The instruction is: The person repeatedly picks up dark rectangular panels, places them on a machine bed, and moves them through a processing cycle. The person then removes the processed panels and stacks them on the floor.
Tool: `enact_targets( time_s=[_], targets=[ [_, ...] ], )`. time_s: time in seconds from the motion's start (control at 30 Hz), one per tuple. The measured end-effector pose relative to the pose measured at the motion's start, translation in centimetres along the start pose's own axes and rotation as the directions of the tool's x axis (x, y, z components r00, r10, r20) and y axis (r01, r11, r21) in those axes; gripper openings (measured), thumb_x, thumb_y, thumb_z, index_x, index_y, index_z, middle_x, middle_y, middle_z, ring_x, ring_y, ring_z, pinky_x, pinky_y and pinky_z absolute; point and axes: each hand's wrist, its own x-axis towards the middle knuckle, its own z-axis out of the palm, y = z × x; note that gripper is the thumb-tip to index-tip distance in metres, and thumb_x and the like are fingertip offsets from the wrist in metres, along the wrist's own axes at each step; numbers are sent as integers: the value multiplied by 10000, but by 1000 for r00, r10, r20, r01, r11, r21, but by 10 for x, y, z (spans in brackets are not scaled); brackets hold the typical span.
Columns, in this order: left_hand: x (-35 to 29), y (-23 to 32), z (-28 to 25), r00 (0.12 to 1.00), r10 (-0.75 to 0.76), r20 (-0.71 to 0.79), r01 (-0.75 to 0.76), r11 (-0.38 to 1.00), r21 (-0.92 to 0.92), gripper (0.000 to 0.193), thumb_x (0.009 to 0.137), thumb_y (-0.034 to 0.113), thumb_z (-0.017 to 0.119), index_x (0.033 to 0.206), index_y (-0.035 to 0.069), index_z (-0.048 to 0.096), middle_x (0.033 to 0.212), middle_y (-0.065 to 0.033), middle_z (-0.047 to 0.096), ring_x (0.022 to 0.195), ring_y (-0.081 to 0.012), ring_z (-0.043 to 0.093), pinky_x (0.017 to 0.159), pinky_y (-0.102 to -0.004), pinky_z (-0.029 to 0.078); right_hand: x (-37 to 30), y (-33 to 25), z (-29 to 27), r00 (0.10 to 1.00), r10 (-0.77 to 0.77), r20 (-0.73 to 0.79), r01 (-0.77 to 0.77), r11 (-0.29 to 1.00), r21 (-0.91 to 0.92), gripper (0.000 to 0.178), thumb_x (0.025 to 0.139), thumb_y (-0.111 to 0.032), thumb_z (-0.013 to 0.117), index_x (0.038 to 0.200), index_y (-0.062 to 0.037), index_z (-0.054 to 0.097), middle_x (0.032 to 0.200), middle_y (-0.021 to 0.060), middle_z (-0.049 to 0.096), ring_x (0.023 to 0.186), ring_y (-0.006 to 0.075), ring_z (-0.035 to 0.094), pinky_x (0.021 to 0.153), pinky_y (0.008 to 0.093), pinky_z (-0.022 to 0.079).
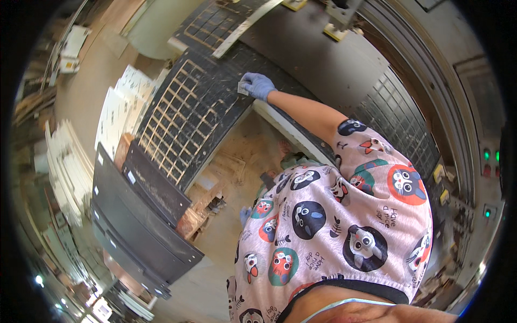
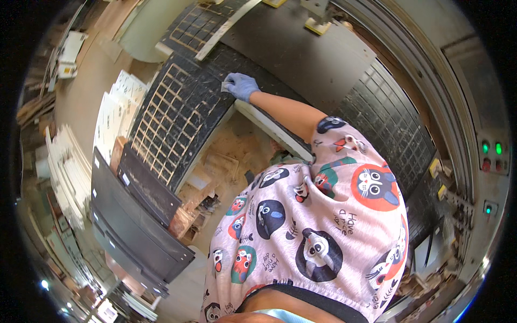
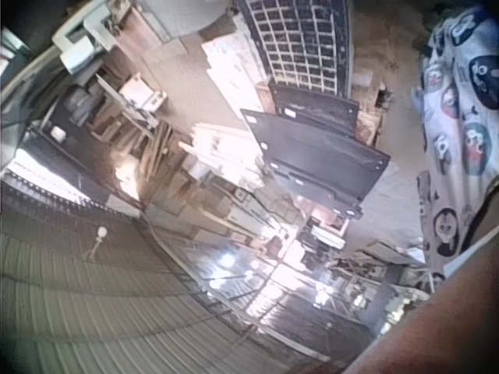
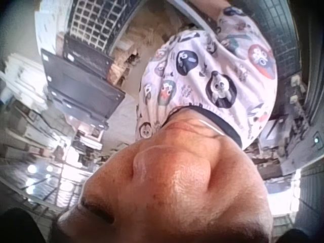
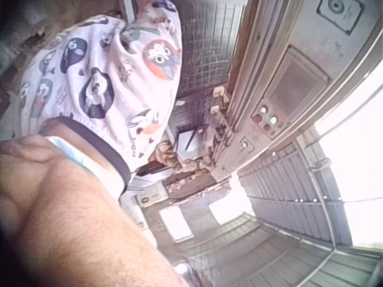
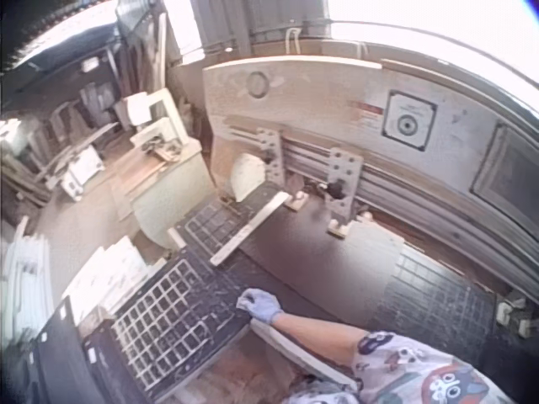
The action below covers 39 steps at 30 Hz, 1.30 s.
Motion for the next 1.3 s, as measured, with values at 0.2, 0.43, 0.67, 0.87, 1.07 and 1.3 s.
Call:
enact_targets(
  time_s=[0.2, 0.43, 0.67, 0.87, 1.07, 1.3],
  targets=[
    [15, 41, 15, 1000, -3, 23, 1, 997, 83, 455, 853, 142, 623, 1243, 0, 439, 1143, -135, 545, 1008, -208, 526, 864, -323, 431, -76, 86, -111, 856, -37, -516, -67, 981, -181, 261, 777, -309, 592, 894, -85, 657, 922, 137, 640, 878, 311, 612, 793, 383, 474],
    [12, 132, 49, 997, 69, 37, -76, 974, 214, 437, 862, 114, 603, 1247, -13, 437, 1183, -155, 535, 1054, -220, 521, 913, -334, 417, -105, 161, -196, 747, 430, -507, -278, 895, 348, 313, 792, -342, 582, 918, -65, 656, 837, 125, 652, 830, 257, 630, 744, 347, 469],
    [52, 99, 45, 993, -51, 106, 65, 988, -141, 432, 855, 132, 618, 1234, 5, 456, 1173, -157, 550, 1062, -221, 523, 923, -333, 417, -91, 159, -205, 756, 272, -596, -589, 679, -438, 453, 793, -506, 563, 1111, -186, 600, 1268, 113, 488, 1153, 290, 465, 962, 414, 347],
    [46, 94, 33, 988, 80, 131, -93, 991, 95, 448, 862, 144, 612, 1254, 12, 440, 1219, -165, 521, 1084, -230, 512, 938, -342, 413, -81, 181, -215, 790, -21, -612, -493, 571, -657, 659, 837, -573, 445, 1345, -160, 371, 1438, 137, 268, 1332, 333, 222, 1083, 502, 102],
    [-12, 180, 84, 995, -48, 86, 38, 993, 109, 466, 869, 167, 599, 1269, 4, 425, 1245, -165, 506, 1122, -236, 491, 964, -345, 391, -193, 129, -121, 958, -270, -96, 84, 585, -807, 654, 860, -546, 430, 1312, -75, 398, 1381, 153, 353, 1297, 335, 293, 1067, 504, 173],
    [-4, 204, 108, 982, 74, 173, -125, 945, 303, 471, 856, 184, 614, 1266, 31, 439, 1253, -178, 502, 1136, -251, 487, 971, -352, 382, -239, 123, -154, 931, 109, -349, -267, 853, -448, 442, 797, -346, 607, 1183, -144, 532, 1230, 72, 507, 1134, 296, 477, 939, 413, 395]
  ],
)
